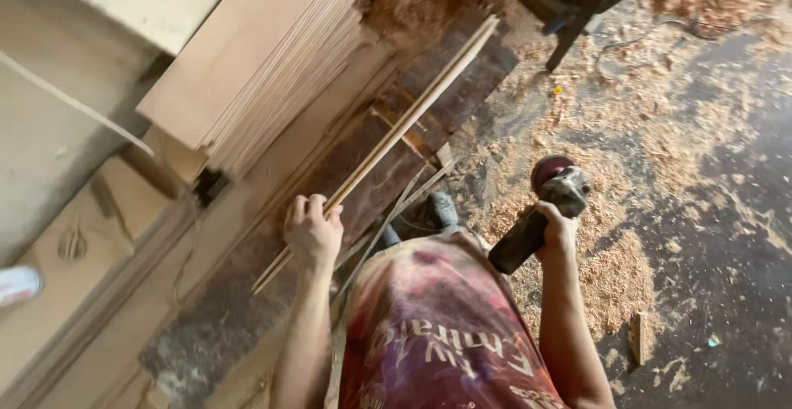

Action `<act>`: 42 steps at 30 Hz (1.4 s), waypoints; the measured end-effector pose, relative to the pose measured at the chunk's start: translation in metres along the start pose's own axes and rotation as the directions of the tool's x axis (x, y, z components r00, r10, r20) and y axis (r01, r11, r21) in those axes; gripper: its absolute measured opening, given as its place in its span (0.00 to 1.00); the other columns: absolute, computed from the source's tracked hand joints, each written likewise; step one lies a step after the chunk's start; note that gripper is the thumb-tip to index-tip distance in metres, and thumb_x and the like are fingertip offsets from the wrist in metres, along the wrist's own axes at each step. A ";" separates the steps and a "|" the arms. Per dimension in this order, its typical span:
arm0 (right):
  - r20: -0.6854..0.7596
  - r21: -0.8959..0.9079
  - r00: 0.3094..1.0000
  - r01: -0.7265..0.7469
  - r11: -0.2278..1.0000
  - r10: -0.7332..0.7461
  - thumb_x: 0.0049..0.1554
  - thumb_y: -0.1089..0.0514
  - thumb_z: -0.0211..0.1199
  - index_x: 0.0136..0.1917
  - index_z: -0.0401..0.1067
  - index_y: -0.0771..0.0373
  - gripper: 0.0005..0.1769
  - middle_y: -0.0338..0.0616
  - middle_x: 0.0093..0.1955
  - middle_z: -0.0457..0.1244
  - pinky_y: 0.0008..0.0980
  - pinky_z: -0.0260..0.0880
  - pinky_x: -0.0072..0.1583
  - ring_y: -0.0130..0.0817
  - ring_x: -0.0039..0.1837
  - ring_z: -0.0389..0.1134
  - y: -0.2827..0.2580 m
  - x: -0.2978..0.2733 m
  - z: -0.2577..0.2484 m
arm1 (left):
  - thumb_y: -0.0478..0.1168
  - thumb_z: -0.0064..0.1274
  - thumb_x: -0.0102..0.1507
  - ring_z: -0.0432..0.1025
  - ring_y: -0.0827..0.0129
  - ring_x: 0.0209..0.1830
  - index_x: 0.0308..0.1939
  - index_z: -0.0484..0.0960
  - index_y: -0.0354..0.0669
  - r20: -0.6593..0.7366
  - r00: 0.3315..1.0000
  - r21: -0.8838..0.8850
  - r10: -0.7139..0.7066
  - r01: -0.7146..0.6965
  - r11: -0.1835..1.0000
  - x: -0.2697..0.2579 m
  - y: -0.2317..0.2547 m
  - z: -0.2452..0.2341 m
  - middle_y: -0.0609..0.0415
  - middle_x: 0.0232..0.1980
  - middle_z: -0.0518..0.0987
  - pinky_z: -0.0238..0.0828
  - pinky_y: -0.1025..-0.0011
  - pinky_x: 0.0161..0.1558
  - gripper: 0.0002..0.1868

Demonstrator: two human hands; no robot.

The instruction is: The person sands the surface and edges of a wooden board using a hand-held angle grinder with a sanding disc.

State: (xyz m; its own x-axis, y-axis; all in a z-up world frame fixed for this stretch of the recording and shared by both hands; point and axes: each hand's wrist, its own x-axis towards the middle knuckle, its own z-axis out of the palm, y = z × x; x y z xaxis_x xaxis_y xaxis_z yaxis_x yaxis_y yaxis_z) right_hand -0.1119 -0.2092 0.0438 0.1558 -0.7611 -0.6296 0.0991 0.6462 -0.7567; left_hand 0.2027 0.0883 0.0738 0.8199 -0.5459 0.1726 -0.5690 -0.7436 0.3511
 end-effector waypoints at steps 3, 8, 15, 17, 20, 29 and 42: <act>0.017 -0.036 1.000 -0.003 0.999 0.004 0.51 0.66 0.65 0.59 0.63 0.74 0.24 0.53 0.40 0.66 0.45 0.78 0.45 0.46 0.41 0.73 -0.009 0.011 -0.003 | 0.43 0.70 0.54 0.74 0.51 0.49 0.41 0.82 0.44 0.029 0.994 -0.010 -0.109 0.109 0.994 -0.010 0.020 -0.007 0.47 0.45 0.78 0.73 0.55 0.47 0.16; -0.006 -0.091 1.000 -0.009 0.996 0.009 0.50 0.67 0.64 0.61 0.62 0.70 0.26 0.53 0.41 0.66 0.47 0.79 0.47 0.47 0.42 0.73 -0.029 0.026 -0.011 | 0.38 0.61 0.56 0.72 0.49 0.60 0.59 0.78 0.46 0.307 0.932 0.004 -0.192 0.200 0.980 -0.045 0.036 0.017 0.48 0.61 0.77 0.71 0.50 0.59 0.26; 0.053 -0.109 0.999 -0.004 0.994 0.010 0.54 0.65 0.64 0.59 0.65 0.74 0.22 0.52 0.43 0.67 0.47 0.78 0.46 0.48 0.42 0.73 -0.035 0.050 -0.032 | 0.36 0.46 0.61 0.58 0.32 0.73 0.75 0.62 0.42 0.456 0.877 0.195 -0.152 0.068 0.978 -0.098 0.049 0.073 0.37 0.76 0.62 0.55 0.32 0.66 0.35; 0.065 -0.112 0.998 -0.006 0.994 0.013 0.55 0.64 0.65 0.59 0.64 0.75 0.21 0.54 0.43 0.67 0.46 0.78 0.46 0.48 0.42 0.73 -0.035 0.055 -0.034 | 0.36 0.47 0.61 0.58 0.33 0.73 0.74 0.61 0.41 0.458 0.875 0.215 -0.158 0.063 0.975 -0.101 0.049 0.077 0.37 0.76 0.62 0.56 0.32 0.66 0.35; 0.073 -0.127 0.997 -0.006 0.992 0.015 0.55 0.64 0.64 0.59 0.64 0.75 0.21 0.54 0.43 0.67 0.46 0.77 0.46 0.47 0.42 0.73 -0.037 0.058 -0.034 | 0.36 0.48 0.61 0.59 0.34 0.73 0.74 0.62 0.41 0.470 0.868 0.220 -0.163 0.063 0.973 -0.096 0.050 0.073 0.37 0.77 0.62 0.57 0.32 0.66 0.35; 0.053 -0.118 0.996 -0.058 0.991 0.065 0.54 0.64 0.63 0.60 0.64 0.73 0.22 0.54 0.42 0.67 0.45 0.77 0.45 0.48 0.42 0.73 -0.044 0.078 -0.026 | 0.49 0.58 0.63 0.80 0.53 0.46 0.73 0.67 0.47 0.689 0.685 0.159 -0.236 0.175 0.972 -0.013 0.042 -0.004 0.41 0.54 0.81 0.80 0.58 0.49 0.35; 0.045 -0.092 0.999 -0.015 0.996 0.019 0.52 0.64 0.65 0.55 0.66 0.73 0.19 0.53 0.39 0.66 0.44 0.77 0.43 0.47 0.40 0.72 -0.081 0.106 -0.025 | 0.67 0.70 0.52 0.78 0.48 0.45 0.48 0.89 0.50 -0.028 0.905 0.301 -0.424 0.412 0.860 0.003 -0.065 -0.008 0.46 0.43 0.85 0.70 0.47 0.53 0.32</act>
State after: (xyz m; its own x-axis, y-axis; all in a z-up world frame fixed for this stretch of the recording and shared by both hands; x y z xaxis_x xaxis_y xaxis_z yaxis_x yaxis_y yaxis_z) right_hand -0.1282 -0.3432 0.0343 0.2017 -0.7451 -0.6357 0.0058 0.6499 -0.7600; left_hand 0.2427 0.1387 0.0591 0.9853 -0.1677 0.0334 -0.1702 -0.9807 0.0960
